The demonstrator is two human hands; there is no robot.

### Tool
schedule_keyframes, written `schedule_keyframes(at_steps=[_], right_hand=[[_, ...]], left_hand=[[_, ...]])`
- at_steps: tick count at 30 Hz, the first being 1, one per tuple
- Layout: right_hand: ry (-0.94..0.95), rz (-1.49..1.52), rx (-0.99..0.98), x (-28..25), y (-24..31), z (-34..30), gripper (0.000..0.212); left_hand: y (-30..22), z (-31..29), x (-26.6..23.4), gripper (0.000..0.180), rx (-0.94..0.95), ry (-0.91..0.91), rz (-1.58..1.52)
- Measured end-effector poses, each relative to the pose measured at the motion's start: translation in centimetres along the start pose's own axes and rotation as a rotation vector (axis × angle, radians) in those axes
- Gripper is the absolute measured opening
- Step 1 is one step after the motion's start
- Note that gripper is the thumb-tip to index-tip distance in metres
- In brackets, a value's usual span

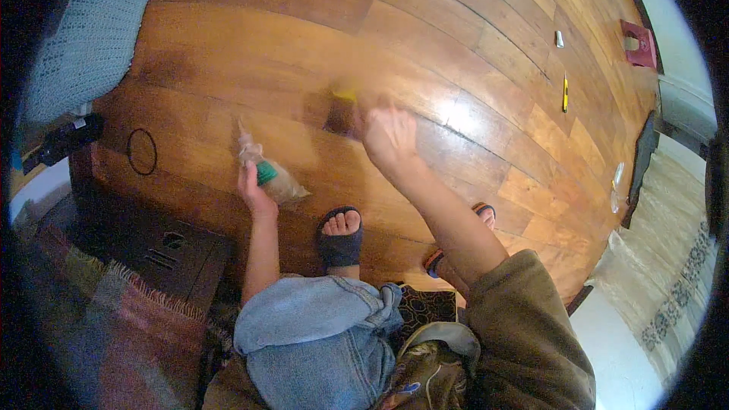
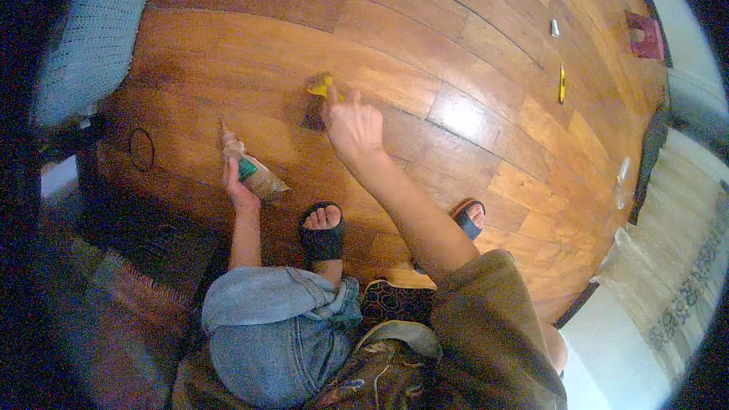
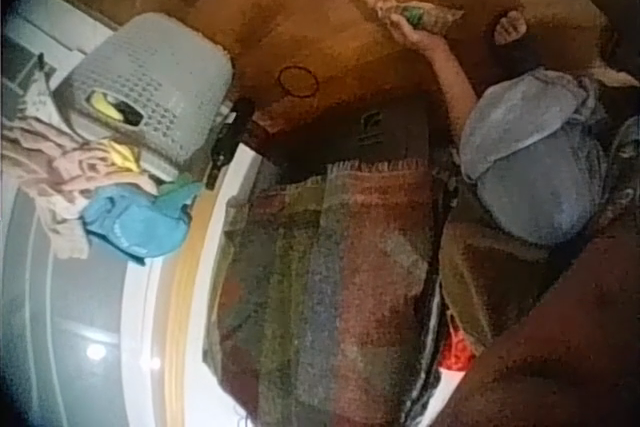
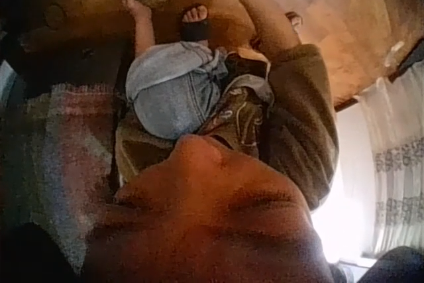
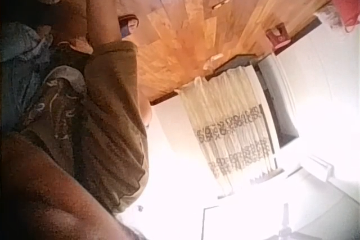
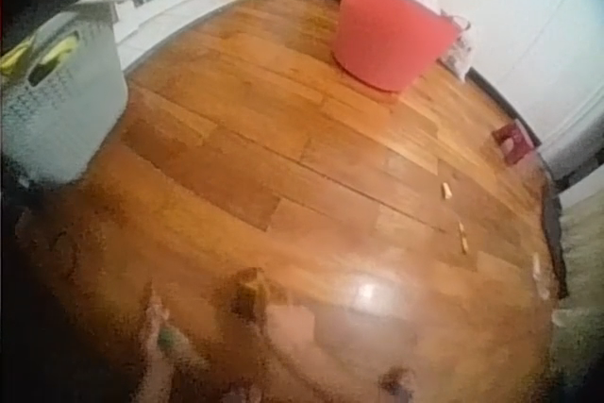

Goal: The person applies a substance from a tube to cracks in a wooden floor and spreads it using a yellow scraper.

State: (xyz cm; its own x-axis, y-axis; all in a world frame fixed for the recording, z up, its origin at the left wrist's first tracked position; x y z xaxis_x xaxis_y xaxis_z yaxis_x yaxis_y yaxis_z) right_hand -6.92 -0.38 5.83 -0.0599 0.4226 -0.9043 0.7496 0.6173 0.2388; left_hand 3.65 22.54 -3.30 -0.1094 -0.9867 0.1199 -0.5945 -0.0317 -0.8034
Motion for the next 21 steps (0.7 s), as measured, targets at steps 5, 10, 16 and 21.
schedule_keyframes(at_steps=[5,10,16,21], right_hand=[[0.082,-0.103,-0.068,0.9,-1.2,1.9,0.019],[0.088,-0.092,-0.004,-0.8,-2.7,0.2,0.017],[0.18,-0.074,-0.188,-3.9,0.8,2.3,0.014],[0.091,-0.018,-0.258,-1.3,5.0,6.6,0.015]], left_hand=[[0.0,0.0,0.7,0.038,0.07,0.024,0.064],[-0.4,-0.1,0.3,0.041,0.035,0.034,0.048],[-0.5,0.0,-0.1,0.042,0.053,0.048,0.1],[0.2,0.4,0.8,0.042,0.008,0.089,0.06]])
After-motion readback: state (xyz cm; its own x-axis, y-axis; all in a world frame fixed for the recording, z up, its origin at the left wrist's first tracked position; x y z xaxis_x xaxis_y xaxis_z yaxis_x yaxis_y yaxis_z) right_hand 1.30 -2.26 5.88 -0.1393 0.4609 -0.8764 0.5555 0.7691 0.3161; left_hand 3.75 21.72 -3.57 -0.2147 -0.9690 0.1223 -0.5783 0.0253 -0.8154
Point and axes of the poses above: each hand's wrist, its own z-axis towards the middle knuckle, its own x-axis out of the palm, y = z × x, the point moved 2 cm from there along z, towards the middle knuckle, and after that the axes turned 2 degrees about x, right-handed, at the moved point
